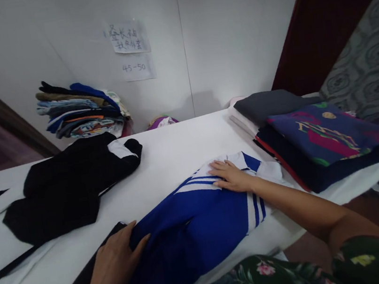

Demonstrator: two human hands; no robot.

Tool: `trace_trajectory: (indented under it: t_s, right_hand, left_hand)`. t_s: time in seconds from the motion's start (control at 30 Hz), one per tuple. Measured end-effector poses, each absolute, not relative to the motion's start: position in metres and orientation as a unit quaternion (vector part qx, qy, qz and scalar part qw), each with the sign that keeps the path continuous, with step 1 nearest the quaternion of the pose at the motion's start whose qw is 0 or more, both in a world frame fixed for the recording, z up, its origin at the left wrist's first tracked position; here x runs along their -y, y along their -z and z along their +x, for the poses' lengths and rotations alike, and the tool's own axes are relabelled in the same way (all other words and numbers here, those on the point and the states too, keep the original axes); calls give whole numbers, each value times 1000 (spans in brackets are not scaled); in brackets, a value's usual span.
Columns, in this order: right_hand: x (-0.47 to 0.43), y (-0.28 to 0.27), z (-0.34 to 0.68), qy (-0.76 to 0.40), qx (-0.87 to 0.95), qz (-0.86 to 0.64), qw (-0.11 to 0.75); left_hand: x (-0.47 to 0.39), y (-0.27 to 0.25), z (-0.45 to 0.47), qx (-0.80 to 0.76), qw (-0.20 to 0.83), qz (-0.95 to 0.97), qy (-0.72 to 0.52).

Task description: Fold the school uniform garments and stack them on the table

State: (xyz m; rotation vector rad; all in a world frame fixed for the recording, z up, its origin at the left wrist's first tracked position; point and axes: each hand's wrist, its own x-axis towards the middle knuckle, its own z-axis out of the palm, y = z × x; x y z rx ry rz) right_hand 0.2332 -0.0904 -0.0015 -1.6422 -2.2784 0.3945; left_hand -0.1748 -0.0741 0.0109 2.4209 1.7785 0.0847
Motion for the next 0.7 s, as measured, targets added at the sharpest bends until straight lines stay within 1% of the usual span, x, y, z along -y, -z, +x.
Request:
trace_trajectory:
  t_s: [0.1, 0.2, 0.27, 0.4, 0.5, 0.6, 0.7]
  right_hand:
    - [90, -2, 273, -87, 721, -669, 159]
    - [86, -2, 320, -71, 613, -777, 123]
    - [85, 0, 340, -75, 574, -809, 100]
    - [88, 13, 342, -68, 556, -824, 85]
    - [88, 20, 331, -67, 562, -820, 87]
    - [84, 17, 331, -52, 577, -809, 99]
    - [74, 6, 343, -18, 582, -805, 114]
  left_hand:
    - [62, -18, -171, -584, 76, 808, 8]
    - [51, -21, -164, -560, 103, 821, 43]
    - [46, -21, -161, -545, 123, 828, 43]
    - [43, -23, -158, -546, 157, 823, 11]
    - [41, -31, -157, -559, 158, 814, 15]
    - [38, -40, -155, -571, 144, 808, 22]
    - [30, -43, -149, -576, 157, 802, 27]
